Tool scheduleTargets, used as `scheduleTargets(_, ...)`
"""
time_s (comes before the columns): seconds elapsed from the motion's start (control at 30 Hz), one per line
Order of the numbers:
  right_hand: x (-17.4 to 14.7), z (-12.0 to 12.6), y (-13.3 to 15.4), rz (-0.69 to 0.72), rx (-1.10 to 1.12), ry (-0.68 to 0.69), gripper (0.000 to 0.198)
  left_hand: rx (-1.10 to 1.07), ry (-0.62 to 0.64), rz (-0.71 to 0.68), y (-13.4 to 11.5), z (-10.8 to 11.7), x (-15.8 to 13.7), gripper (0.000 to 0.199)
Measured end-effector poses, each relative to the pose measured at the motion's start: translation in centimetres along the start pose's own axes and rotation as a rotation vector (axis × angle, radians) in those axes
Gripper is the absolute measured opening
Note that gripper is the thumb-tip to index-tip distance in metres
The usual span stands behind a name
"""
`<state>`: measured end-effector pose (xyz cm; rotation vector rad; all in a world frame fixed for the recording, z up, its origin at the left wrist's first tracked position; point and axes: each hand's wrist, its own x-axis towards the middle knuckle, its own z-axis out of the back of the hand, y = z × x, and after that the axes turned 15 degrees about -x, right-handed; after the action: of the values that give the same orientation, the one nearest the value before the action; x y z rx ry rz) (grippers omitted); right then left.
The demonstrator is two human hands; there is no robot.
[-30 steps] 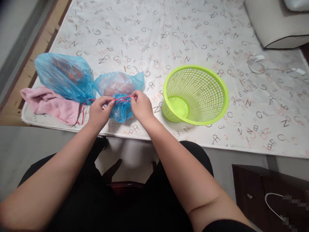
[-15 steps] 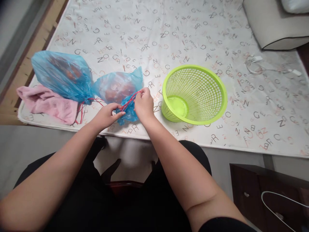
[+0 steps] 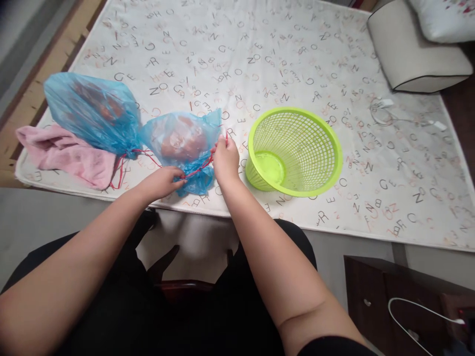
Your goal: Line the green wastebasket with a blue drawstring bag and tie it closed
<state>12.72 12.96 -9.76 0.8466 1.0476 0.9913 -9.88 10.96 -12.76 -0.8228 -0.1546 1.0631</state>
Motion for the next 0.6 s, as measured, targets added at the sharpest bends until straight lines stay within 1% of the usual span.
scheduleTargets(0.1, 0.1, 0.0, 0.1, -0.115, 0.134, -0.059, 0.034, 0.011, 0.009, 0.028, 0.8, -0.4, 0.1, 0.027)
scheduleTargets(0.2, -0.1, -0.3, 0.4, -0.147, 0.203, -0.051, 0.033, -0.013, -0.045, -0.057, 0.6, -0.4, 0.2, 0.029)
scheduleTargets(0.27, -0.3, -0.5, 0.6, -0.131, 0.223, -0.033, 0.033, -0.056, -0.069, -0.133, -0.1, -0.2, 0.2, 0.03)
scheduleTargets(0.33, -0.6, -0.7, 0.9, -0.111, 0.243, 0.002, 0.034, -0.098, -0.081, -0.176, -0.9, -0.1, 0.2, 0.031)
scheduleTargets(0.4, -0.9, -0.9, 1.2, -0.075, 0.274, 0.038, 0.036, -0.127, -0.103, -0.17, -1.6, -0.1, 0.1, 0.034)
scheduleTargets(0.5, -1.7, -1.0, 1.8, 0.014, 0.33, 0.091, 0.038, -0.175, -0.161, -0.144, -2.3, -0.3, -0.1, 0.039)
scheduleTargets(0.6, -2.6, -1.1, 2.4, 0.092, 0.356, 0.185, 0.041, -0.247, -0.23, -0.16, -2.8, -0.5, -0.3, 0.04)
